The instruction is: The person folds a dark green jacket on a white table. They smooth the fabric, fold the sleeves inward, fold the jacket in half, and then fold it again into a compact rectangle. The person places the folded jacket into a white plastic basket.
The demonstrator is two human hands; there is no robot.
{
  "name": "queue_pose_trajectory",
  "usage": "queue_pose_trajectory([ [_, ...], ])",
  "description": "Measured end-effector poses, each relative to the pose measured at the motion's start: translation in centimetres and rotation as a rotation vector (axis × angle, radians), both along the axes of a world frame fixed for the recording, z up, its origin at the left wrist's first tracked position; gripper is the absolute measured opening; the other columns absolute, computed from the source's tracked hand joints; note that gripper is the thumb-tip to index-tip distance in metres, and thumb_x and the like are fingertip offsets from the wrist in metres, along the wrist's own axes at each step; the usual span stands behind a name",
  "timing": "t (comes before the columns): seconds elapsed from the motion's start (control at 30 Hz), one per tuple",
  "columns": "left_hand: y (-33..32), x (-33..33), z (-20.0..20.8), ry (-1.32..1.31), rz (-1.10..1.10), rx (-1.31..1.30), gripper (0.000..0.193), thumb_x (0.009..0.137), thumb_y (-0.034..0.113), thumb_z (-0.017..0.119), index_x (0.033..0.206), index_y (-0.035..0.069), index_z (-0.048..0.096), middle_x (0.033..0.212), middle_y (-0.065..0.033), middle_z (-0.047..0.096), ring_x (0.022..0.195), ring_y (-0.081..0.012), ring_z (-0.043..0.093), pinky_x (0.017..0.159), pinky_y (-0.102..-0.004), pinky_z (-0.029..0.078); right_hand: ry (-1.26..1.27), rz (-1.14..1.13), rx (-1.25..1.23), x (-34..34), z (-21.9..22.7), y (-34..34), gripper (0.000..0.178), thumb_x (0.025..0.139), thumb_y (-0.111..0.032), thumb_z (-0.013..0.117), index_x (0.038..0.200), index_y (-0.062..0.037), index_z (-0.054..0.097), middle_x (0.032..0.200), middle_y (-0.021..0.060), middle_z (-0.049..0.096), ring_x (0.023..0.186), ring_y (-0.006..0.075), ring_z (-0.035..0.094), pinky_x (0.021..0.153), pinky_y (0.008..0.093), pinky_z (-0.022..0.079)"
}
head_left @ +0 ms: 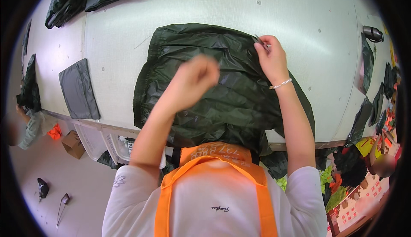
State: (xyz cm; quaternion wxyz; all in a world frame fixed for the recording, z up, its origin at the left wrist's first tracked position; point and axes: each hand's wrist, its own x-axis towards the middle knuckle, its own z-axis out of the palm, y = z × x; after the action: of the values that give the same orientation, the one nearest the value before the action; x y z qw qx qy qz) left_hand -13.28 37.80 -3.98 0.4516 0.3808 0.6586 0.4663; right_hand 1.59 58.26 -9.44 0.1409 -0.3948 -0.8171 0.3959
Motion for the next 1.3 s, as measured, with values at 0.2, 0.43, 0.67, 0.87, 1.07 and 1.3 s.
queue_pose_trajectory([
  [0.2, -22.5, 4.3, 1.3, 0.254, -0.625, -1.143, 0.036, 0.081, 0.040, 0.066, 0.085, 0.004, 0.068, 0.077, -0.0115, 0.067, 0.075, -0.0211, 0.065, 0.069, -0.0329, 0.050, 0.051, -0.031, -0.424, 1.2, 4.4, -2.2, 0.020, 0.086, -0.014, 0.063, 0.098, 0.0018, 0.061, 0.082, 0.0015, 0.063, 0.068, 0.0050, 0.053, 0.064, 0.0206, 0.045],
  [0.43, -24.5, 9.8, -4.5, -0.551, 0.857, -0.725, 0.035, 0.083, 0.030, 0.068, 0.097, -0.002, 0.063, 0.088, -0.0063, 0.066, 0.071, -0.0137, 0.063, 0.061, -0.0244, 0.051, -0.002, 0.323, -0.972, 2.4, 6.2, -14.6, 0.021, 0.095, -0.018, 0.047, 0.091, -0.0015, 0.059, 0.070, -0.0010, 0.057, 0.057, 0.0032, 0.046, 0.053, 0.0189, 0.038],
  [0.67, -17.8, 9.9, -2.7, -0.316, 0.938, -0.357, 0.030, 0.081, 0.020, 0.066, 0.060, -0.001, 0.060, 0.052, -0.0012, 0.055, 0.043, -0.0080, 0.050, 0.040, -0.0250, 0.039, -0.103, 0.721, -0.333, 4.3, 5.7, -24.4, 0.048, 0.067, -0.035, 0.076, 0.099, -0.0026, 0.060, 0.103, 0.0108, 0.061, 0.093, 0.0306, 0.060, 0.079, 0.0384, 0.048],
  [0.87, -13.9, 7.7, -0.2, -0.252, 0.927, -0.094, 0.032, 0.084, 0.023, 0.064, 0.063, -0.002, 0.059, 0.053, -0.0027, 0.056, 0.042, -0.0095, 0.051, 0.039, -0.0249, 0.038, -0.159, 0.430, -0.275, 5.7, 3.6, -24.2, 0.025, 0.079, -0.024, 0.065, 0.086, -0.0003, 0.063, 0.077, 0.0152, 0.063, 0.068, 0.0277, 0.062, 0.062, 0.0355, 0.048],
  [1.07, -12.9, 4.4, 4.2, -0.165, 1.002, 0.225, 0.032, 0.086, 0.028, 0.064, 0.099, 0.000, 0.056, 0.089, -0.0073, 0.061, 0.074, -0.0119, 0.060, 0.061, -0.0255, 0.050, 0.077, 0.102, -0.901, 2.9, 6.7, -18.5, 0.028, 0.091, -0.029, 0.058, 0.078, -0.0041, 0.061, 0.054, -0.0070, 0.047, 0.044, 0.0041, 0.037, 0.041, 0.0226, 0.028],
  [1.3, -12.0, 8.9, -0.2, -0.445, 0.651, 0.045, 0.069, 0.069, 0.031, 0.080, 0.118, -0.002, 0.045, 0.097, -0.0101, 0.060, 0.085, -0.0179, 0.059, 0.074, -0.0282, 0.049, 0.177, -0.033, -1.322, 2.3, 4.6, -18.1, 0.023, 0.092, -0.027, 0.053, 0.092, -0.0064, 0.061, 0.072, -0.0008, 0.059, 0.057, 0.0075, 0.052, 0.050, 0.0232, 0.042],
])
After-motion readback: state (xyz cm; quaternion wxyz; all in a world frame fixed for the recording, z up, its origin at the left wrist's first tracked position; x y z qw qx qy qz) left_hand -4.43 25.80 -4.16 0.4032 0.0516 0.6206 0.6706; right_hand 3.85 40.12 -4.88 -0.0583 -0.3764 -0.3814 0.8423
